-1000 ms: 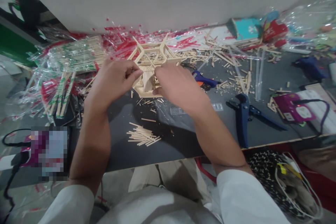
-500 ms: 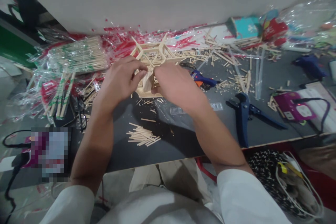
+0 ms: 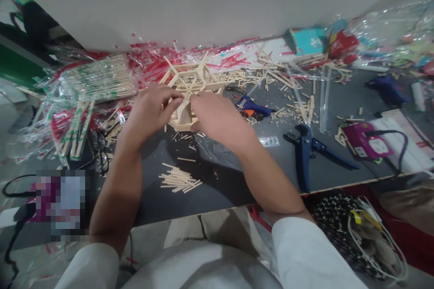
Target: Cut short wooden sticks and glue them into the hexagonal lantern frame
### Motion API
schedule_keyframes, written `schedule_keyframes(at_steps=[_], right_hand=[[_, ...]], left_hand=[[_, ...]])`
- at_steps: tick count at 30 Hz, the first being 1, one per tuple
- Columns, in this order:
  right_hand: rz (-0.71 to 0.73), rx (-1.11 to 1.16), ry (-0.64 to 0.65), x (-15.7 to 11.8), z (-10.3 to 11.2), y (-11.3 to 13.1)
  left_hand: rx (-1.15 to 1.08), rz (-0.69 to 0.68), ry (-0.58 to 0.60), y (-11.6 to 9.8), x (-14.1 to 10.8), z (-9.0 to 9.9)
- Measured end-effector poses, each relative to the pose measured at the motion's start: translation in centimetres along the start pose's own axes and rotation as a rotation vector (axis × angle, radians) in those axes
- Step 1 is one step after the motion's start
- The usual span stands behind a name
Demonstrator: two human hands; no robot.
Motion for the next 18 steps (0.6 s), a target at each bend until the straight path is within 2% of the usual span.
schedule_keyframes(at_steps=[9,18], right_hand=[[0.014,0.046,0.008,0.3,0.0,0.1],[0.010,0.079,0.024,0.5,-0.6,-0.2]], left_hand=[[0.003,0.047,-0.031,-0.1,0.1,0.4],[-0.135,0.119,0.069,1.4,2.4,-0.6]])
Point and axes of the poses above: each hand's wrist, its own x-axis towards the middle knuckle, its own z-axis out of the back of the hand, y = z × x, the point moved 10 cm from there along x, towards the middle knuckle, and after that the axes turned 5 degrees about -x, right-handed, at the moved point
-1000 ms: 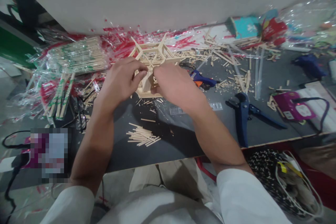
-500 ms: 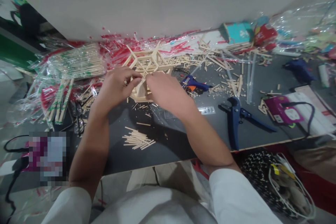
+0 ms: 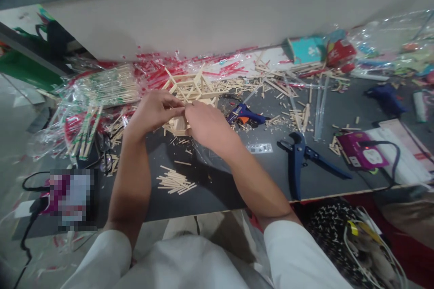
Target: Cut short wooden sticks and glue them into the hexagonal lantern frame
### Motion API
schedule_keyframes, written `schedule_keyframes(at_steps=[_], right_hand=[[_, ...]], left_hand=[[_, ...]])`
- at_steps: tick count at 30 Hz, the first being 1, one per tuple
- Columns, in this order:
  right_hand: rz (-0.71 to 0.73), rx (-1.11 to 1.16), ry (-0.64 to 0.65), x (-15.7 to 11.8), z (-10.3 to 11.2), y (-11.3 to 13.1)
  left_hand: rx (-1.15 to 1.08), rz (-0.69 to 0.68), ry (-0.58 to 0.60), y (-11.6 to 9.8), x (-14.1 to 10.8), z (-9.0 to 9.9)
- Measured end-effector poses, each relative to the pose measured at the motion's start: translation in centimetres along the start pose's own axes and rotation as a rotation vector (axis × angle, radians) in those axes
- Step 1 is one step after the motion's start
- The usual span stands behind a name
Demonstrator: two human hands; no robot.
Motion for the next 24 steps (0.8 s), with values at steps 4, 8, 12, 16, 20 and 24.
schedule_keyframes(at_steps=[4,8,12,16,20,24], right_hand=[[0.026,0.020,0.004,-0.5,0.1,0.0],[0.036,0.014,-0.007,-1.3,0.3,0.0],[0.054,0.002,-0.026,-1.6,0.4,0.0],[0.073,-0.017,-0.029,-1.7,0.9,-0.3],[0.078,-0.018,0.002,-2.4,1.9,-0.9],[0.029,0.014,0.077,-3.5,2.7,-2.6]], left_hand=[[-0.080,0.066,0.021,0.5,0.3,-0.2],[-0.117,0.103,-0.009,0.8,0.3,-0.3],[-0.076,0.088,-0.074,0.7,0.3,0.0],[-0.013,0.133,-0.273,1.3,-0.3,2.0],[0.027,0.118,-0.406,0.3,-2.2,4.6],[0.026,0.124,-0.389,-1.2,-5.1,6.2]])
Point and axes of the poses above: each hand's wrist, its own x-axis towards the middle knuckle, its own z-axis out of the back of the hand, y = z × x, the point moved 10 cm from there along x, towards the middle knuckle, and after that the axes turned 5 degrees about -x, right-handed, at the moved point
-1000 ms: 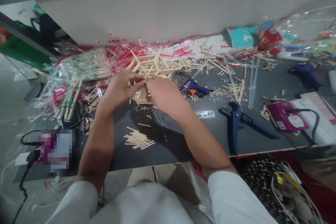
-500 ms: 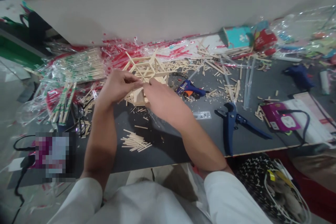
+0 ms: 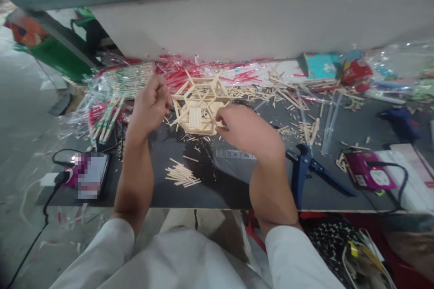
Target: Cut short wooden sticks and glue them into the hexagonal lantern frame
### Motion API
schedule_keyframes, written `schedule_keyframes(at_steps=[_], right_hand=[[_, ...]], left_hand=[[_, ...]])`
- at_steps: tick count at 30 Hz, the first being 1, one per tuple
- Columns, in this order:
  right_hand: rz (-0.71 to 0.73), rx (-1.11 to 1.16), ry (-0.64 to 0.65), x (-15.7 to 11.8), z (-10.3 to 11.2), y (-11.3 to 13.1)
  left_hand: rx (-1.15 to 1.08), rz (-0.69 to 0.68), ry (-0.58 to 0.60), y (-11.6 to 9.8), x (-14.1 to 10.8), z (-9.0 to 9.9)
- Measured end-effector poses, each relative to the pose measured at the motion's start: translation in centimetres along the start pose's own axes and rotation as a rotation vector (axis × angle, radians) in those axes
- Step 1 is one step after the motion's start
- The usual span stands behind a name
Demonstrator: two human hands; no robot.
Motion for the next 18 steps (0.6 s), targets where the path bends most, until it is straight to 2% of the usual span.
schedule_keyframes(at_steps=[3,5,7,9,11,13,15,18], right_hand=[[-0.101,0.050,0.023,-0.9,0.3,-2.6],[-0.162,0.079,0.001,-1.5,0.4,-4.8],[-0.192,0.109,-0.020,-2.0,0.1,-6.8],[-0.200,0.135,-0.025,-2.4,-0.5,-8.4],[-0.195,0.164,-0.012,-2.6,-1.5,-9.3],[-0.170,0.207,-0.001,-2.5,-2.8,-9.4],[-0.140,0.234,-0.027,-2.2,-4.0,-9.2],[-0.246,0.156,-0.213,-1.6,-5.1,-10.7]], left_hand=[[-0.009,0.008,0.005,-0.3,-2.1,1.2],[-0.017,0.020,0.014,0.4,-3.6,1.1],[-0.047,0.059,0.031,2.1,-5.3,0.5],[-0.100,0.151,0.015,4.9,-7.2,-0.1],[-0.162,0.253,-0.023,8.1,-9.1,-0.5],[-0.243,0.288,0.004,10.4,-10.5,-1.4],[-0.270,0.274,0.035,11.6,-11.2,-2.3],[-0.271,0.182,0.095,11.7,-11.3,-4.0]])
Point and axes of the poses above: each hand's wrist, its own x-axis towards the middle knuckle, its own z-axis out of the back of the hand, y = z × x, the point moved 10 cm from there along x, towards the middle knuckle, and after that the axes turned 5 degrees about -x, right-handed, at the moved point
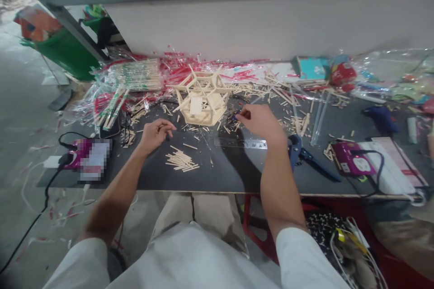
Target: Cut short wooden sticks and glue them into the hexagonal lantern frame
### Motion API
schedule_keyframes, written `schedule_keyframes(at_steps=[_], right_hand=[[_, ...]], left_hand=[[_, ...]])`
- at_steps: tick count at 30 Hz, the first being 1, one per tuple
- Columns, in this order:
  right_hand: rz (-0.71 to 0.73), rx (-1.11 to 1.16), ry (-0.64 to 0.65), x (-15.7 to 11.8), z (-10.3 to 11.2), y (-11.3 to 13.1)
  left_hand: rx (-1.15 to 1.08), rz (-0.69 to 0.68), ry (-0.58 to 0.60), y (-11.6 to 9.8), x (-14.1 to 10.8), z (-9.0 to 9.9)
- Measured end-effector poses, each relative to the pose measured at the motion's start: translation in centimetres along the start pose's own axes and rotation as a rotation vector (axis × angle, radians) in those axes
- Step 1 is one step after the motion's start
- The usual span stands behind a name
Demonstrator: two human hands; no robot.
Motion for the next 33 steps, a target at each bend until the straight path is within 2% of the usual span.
schedule_keyframes(at_steps=[2,4,9,13,17,20,23,29,33], right_hand=[[-0.104,-0.055,-0.183,0.2,-0.3,-2.0],[-0.155,-0.076,-0.289,0.3,-1.1,-3.9],[-0.231,-0.136,-0.335,0.7,-3.4,-7.8],[-0.290,-0.150,-0.303,0.9,-4.5,-9.0],[-0.254,-0.132,-0.280,0.6,-4.4,-8.8],[-0.195,-0.132,-0.254,0.1,-4.2,-8.4],[-0.221,-0.143,-0.267,-0.2,-3.8,-8.2],[-0.347,-0.103,-0.435,-1.2,-1.6,-7.5],[-0.340,0.045,-0.521,-1.7,0.6,-6.2]], left_hand=[[0.034,-0.049,0.011,-0.1,0.1,-0.9],[0.060,-0.057,-0.001,0.2,0.0,-1.5],[0.079,-0.041,-0.100,1.5,-0.4,-1.0],[0.024,-0.081,-0.165,1.9,-0.3,-0.2],[-0.032,-0.024,-0.119,2.4,0.0,-0.7],[-0.048,-0.059,-0.077,1.5,-0.4,-1.0],[-0.092,-0.080,-0.027,0.7,-1.0,-1.0],[-0.101,0.004,0.016,1.0,-1.3,-1.0],[-0.050,-0.019,-0.007,0.4,-1.3,-0.8]])
Point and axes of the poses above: each hand's wrist, its own x-axis towards the middle knuckle, its own z-axis out of the back of the hand, y = z × x, the point moved 10 cm from there along x, towards the middle knuckle, and after that the axes turned 5 degrees about -x, right-handed, at the moved point
